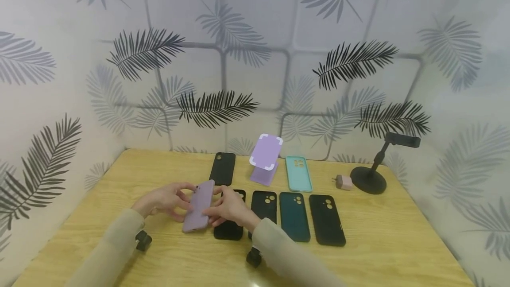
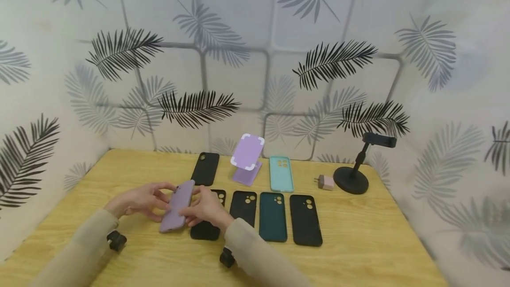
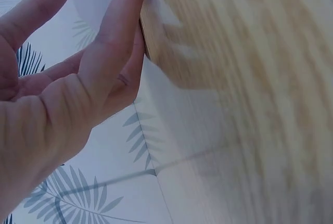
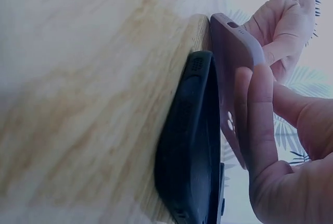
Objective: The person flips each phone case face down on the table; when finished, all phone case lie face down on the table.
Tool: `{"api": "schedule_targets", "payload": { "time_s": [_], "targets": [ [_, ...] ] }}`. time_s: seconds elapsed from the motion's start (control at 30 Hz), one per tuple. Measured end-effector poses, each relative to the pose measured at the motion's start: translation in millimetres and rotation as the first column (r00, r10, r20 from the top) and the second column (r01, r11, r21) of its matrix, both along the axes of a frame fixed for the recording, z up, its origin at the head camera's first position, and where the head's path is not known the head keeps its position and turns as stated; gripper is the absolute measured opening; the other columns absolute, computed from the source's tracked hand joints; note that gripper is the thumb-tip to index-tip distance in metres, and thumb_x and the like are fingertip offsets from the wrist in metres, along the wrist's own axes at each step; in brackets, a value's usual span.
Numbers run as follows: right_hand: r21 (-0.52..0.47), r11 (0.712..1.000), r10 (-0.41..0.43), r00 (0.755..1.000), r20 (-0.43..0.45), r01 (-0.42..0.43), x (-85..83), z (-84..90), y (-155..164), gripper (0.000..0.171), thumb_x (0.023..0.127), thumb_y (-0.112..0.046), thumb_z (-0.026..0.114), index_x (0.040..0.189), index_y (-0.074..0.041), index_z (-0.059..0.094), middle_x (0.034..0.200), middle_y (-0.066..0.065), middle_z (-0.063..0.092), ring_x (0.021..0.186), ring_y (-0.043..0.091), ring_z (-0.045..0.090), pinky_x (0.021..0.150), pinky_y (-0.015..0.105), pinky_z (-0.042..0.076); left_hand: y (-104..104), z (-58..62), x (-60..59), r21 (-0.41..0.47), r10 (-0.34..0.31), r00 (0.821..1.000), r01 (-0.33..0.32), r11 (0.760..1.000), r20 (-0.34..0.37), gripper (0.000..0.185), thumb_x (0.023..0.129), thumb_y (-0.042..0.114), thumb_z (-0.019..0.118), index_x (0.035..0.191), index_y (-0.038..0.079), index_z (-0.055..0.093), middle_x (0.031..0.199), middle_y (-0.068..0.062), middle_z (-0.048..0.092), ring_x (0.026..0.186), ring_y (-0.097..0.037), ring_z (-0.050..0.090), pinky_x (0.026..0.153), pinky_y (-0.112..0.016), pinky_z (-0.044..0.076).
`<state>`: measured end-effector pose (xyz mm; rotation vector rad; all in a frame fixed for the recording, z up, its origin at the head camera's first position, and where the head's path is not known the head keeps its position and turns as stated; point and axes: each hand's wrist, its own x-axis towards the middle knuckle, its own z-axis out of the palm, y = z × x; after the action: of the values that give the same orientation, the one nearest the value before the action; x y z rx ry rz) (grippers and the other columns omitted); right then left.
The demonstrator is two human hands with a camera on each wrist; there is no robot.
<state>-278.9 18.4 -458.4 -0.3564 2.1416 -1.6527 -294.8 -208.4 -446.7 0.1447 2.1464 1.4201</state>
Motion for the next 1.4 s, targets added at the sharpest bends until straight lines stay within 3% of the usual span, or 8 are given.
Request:
{"api": "schedule_targets", "payload": {
  "time_s": [0.33,0.7,0.97,1.3,1.4],
  "targets": [
    [0.041,0.995,0.091,0.996,0.021,-0.092,-1.7,-1.4,-1.6,0.053,0.088,0.0,0.069,0.138,0.006,0.05,0.081,0.015,0.073,0.066,0.029,0.073,0.055,0.034,0.061,-5.4,2.5,-0.5,-0.106,0.005,1.0,-0.007,0.994,-0.026,0.057,0.088,0.002,0.069,0.139,-0.004,0.045,0.132,-0.029,0.044,0.105,-0.029,0.057,0.075,-0.041,0.062],
    [0.037,0.996,0.084,0.994,0.073,-0.087,-6.1,1.0,3.4,0.023,0.09,0.0,0.067,0.112,0.008,0.067,0.082,0.023,0.073,0.073,0.034,0.074,0.059,0.034,0.061,-3.2,2.4,-6.6,-0.073,0.008,1.0,-0.009,0.997,-0.021,0.05,0.089,-0.001,0.065,0.136,-0.005,0.048,0.134,-0.029,0.041,0.105,-0.027,0.054,0.074,-0.041,0.062],
    [0.035,0.995,0.092,0.995,0.037,-0.093,-8.9,-0.8,10.7,0.022,0.091,-0.002,0.066,0.11,0.009,0.068,0.083,0.022,0.073,0.068,0.026,0.073,0.059,0.034,0.061,-2.0,3.1,-8.2,-0.067,0.008,0.999,-0.01,0.998,-0.037,0.047,0.089,-0.002,0.065,0.133,-0.004,0.05,0.126,-0.025,0.046,0.1,-0.026,0.056,0.074,-0.04,0.061],
    [0.04,0.996,0.085,0.996,0.013,-0.085,-12.9,4.8,39.2,0.024,0.093,-0.003,0.064,0.114,0.007,0.065,0.099,0.019,0.072,0.077,0.024,0.072,0.064,0.034,0.062,3.7,4.2,-12.5,-0.127,0.062,0.979,-0.087,0.988,-0.193,0.035,0.09,0.001,0.064,0.124,-0.002,0.059,0.115,-0.02,0.057,0.089,-0.023,0.062,0.069,-0.035,0.059],
    [0.068,0.995,0.071,0.997,-0.007,-0.071,-13.6,5.4,51.9,0.024,0.093,-0.004,0.064,0.115,0.006,0.066,0.098,0.017,0.072,0.079,0.023,0.072,0.067,0.035,0.062,11.2,6.4,-12.6,-0.133,0.036,0.968,-0.07,0.989,-0.248,0.031,0.091,0.003,0.064,0.121,-0.003,0.062,0.11,-0.019,0.061,0.089,-0.022,0.064,0.071,-0.036,0.06]
  ]
}}
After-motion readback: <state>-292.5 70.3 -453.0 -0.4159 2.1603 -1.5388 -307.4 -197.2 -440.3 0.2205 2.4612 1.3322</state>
